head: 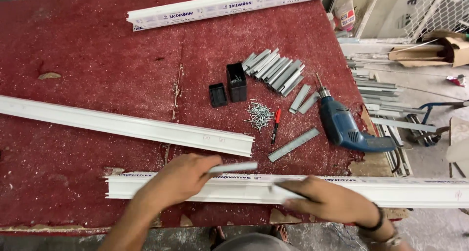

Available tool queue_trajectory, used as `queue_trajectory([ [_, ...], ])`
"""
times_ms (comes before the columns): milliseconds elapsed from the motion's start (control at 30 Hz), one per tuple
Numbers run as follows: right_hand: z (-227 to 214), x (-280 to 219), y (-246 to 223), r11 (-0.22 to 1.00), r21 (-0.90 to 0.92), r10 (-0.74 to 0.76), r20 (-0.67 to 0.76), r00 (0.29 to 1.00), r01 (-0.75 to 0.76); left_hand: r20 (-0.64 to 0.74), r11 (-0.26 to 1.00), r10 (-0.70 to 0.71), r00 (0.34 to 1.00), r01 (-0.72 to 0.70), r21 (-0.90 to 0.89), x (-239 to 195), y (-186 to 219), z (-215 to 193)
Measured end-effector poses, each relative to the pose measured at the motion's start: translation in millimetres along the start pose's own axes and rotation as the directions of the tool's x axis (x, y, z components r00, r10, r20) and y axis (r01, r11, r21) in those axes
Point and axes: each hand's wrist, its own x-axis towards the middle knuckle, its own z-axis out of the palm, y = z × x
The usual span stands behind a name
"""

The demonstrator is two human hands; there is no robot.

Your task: Assembling PVC window profiles by inserting metal reinforcements and securing them with screws using a power drill.

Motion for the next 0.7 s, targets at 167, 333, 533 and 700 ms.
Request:
queue_trajectory([
  [167, 3, -54, 49, 0.833, 0.461, 0.153, 0.341, 0.927, -0.307, 0.246, 0.943, -0.137, 0.959, 0.202, -0.263, 16, 22, -18],
  [333, 26, -52, 42, 0.289, 0.956, 0.638, -0.16, 0.754, -0.042, 0.142, 0.82, -0.25, 0.958, 0.287, -0.494, 95, 53, 39],
  [533, 39, -67, 42, -0.014, 1.0, 0.733, 0.029, 0.68, -0.028, -0.106, 0.841, -0.253, 0.962, 0.165, -0.515, 272, 79, 38],
  [700, 41, -113, 79, 0.065, 0.987, 0.687, -0.152, 0.71, 0.148, -0.397, 0.979, 0.011, 0.918, -0.091, -0.183, 235, 142, 30],
])
